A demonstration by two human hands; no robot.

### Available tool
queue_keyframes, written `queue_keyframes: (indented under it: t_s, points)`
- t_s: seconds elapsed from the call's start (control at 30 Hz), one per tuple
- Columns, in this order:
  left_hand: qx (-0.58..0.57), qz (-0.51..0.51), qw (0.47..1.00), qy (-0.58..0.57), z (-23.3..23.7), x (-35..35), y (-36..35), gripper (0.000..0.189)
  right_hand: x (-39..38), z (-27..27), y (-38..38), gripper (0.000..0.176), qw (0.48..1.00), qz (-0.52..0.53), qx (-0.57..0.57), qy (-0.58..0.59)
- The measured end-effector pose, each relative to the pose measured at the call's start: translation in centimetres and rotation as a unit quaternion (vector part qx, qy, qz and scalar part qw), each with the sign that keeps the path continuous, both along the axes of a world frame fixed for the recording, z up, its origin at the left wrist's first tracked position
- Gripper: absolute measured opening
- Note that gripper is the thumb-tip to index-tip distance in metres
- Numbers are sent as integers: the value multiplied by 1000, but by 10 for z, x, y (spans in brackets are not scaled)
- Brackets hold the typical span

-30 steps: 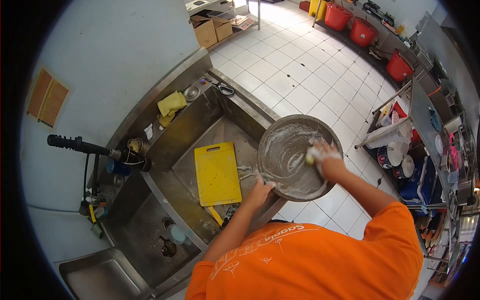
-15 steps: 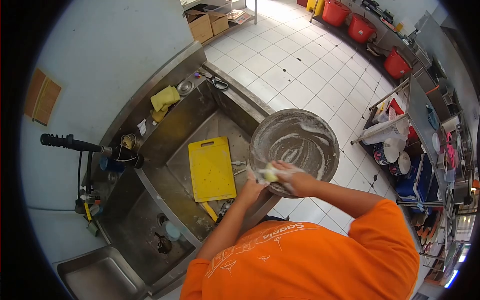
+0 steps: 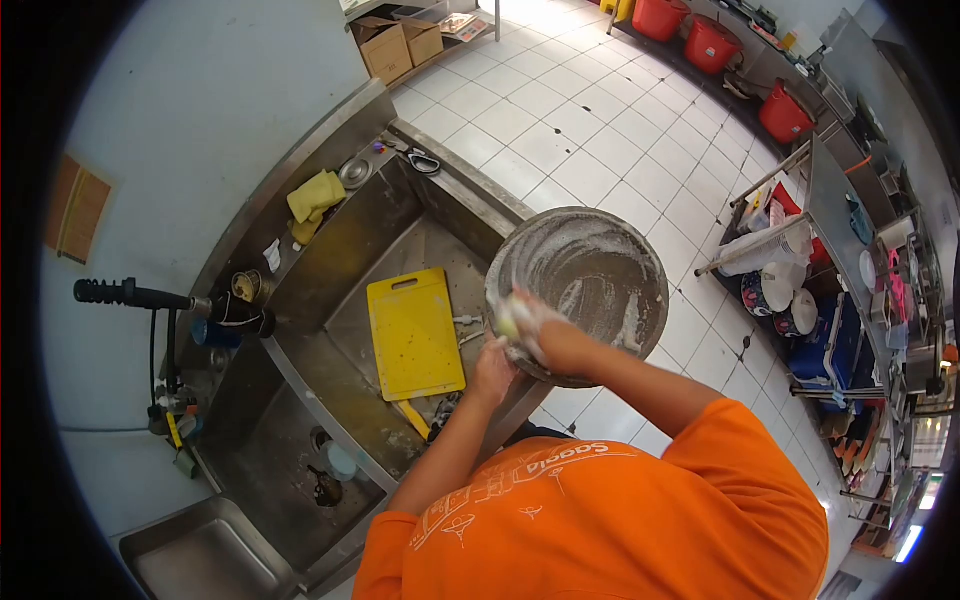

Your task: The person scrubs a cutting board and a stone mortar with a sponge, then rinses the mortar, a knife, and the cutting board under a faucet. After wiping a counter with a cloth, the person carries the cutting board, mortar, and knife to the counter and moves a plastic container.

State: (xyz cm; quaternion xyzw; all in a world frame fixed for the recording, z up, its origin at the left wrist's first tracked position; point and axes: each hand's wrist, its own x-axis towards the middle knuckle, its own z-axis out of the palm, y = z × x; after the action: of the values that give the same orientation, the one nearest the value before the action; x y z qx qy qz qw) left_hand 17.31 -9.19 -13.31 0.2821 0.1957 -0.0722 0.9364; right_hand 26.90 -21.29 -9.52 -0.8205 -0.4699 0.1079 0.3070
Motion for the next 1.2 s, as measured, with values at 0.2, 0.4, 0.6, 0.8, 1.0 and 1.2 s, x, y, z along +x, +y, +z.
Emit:
queue_keyframes:
  t_s: [0.2,0.4,0.6,0.8,1.0,1.2]
  points:
    - [163,30,981,103,-33,8,-6,66,50,-2,-66,45,952,-151,-259,-67]
    - [39,72,996,30,-13,7,-10,61,42,-40,13,49,975,-181,-47,-116]
    - [217,46,970,97,-9,15,-17,59,-32,20,-62,49,987,-1,-124,105]
    - [445,42,889,102,24,19,-19,61,64,48,-149,53,929,44,-330,-160]
    - [475,51,875,73,10,18,-18,63,163,46,-81,49,896,119,-273,-330]
    - [447,50,892,50,10,15,-13,66,139,12,38,49,948,129,-111,-269]
